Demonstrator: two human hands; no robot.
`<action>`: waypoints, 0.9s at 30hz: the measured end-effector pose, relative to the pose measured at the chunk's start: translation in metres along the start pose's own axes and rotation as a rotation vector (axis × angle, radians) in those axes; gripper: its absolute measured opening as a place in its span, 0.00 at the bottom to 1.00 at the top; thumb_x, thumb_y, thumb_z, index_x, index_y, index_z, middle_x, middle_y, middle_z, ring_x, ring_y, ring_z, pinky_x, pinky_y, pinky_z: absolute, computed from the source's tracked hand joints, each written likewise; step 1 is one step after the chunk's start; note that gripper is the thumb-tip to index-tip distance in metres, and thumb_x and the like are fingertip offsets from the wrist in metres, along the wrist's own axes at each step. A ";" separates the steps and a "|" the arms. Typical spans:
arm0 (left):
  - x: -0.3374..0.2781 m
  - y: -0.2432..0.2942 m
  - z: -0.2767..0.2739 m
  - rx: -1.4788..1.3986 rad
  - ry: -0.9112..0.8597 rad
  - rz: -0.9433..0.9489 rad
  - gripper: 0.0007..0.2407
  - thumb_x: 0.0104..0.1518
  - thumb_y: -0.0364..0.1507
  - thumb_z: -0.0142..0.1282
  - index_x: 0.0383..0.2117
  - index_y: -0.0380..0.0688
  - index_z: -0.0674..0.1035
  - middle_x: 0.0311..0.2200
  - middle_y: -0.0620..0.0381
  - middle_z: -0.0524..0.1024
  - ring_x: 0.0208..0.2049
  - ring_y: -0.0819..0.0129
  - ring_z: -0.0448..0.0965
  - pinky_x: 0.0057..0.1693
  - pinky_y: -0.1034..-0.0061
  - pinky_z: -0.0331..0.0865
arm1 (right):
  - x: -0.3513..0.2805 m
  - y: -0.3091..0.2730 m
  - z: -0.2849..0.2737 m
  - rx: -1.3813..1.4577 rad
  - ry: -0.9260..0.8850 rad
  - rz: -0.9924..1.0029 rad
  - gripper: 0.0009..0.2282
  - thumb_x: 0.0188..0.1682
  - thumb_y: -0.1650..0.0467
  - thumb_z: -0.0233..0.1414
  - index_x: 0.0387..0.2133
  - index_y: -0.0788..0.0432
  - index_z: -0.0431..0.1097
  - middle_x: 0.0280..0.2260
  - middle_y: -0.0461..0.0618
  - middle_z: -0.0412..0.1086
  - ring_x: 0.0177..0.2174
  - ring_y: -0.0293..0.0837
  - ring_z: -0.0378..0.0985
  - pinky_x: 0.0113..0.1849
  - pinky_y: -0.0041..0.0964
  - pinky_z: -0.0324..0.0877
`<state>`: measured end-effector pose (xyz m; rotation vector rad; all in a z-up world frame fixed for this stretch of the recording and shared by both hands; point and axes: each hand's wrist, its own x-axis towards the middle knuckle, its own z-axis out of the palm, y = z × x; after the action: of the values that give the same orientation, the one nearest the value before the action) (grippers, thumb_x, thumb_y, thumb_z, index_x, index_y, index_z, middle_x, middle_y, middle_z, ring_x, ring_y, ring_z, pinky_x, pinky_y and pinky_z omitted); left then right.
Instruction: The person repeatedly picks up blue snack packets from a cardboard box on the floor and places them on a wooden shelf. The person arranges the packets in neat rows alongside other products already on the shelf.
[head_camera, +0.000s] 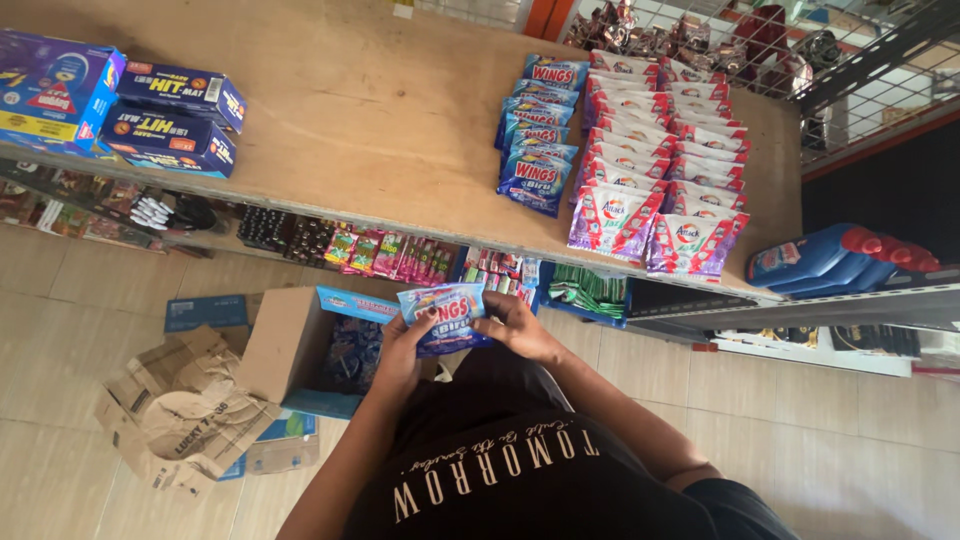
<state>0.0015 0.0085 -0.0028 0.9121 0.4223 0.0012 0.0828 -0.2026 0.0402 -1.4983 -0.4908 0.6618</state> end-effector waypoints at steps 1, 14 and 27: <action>0.000 0.000 0.000 -0.004 -0.011 -0.005 0.11 0.57 0.26 0.62 0.45 0.36 0.82 0.38 0.55 0.83 0.38 0.71 0.82 0.48 0.74 0.73 | 0.001 -0.001 0.000 0.029 0.000 0.009 0.15 0.49 0.71 0.58 0.48 0.64 0.71 0.44 0.48 0.76 0.46 0.37 0.75 0.50 0.36 0.70; 0.006 -0.019 -0.002 0.347 -0.020 0.084 0.22 0.60 0.33 0.58 0.59 0.39 0.68 0.50 0.50 0.76 0.47 0.66 0.77 0.52 0.73 0.72 | 0.019 0.030 -0.023 0.038 0.230 0.241 0.11 0.45 0.73 0.59 0.42 0.62 0.73 0.34 0.49 0.79 0.30 0.38 0.83 0.35 0.34 0.81; 0.016 -0.050 -0.038 0.253 -0.100 0.067 0.17 0.63 0.33 0.54 0.56 0.41 0.72 0.51 0.47 0.76 0.47 0.59 0.80 0.54 0.66 0.72 | 0.093 0.054 -0.135 -0.708 0.642 -0.196 0.34 0.47 0.68 0.58 0.66 0.67 0.51 0.59 0.65 0.63 0.59 0.57 0.66 0.60 0.47 0.62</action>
<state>-0.0063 0.0095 -0.0676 1.1703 0.3028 -0.0373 0.2365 -0.2430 -0.0268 -2.1690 -0.3720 -0.2010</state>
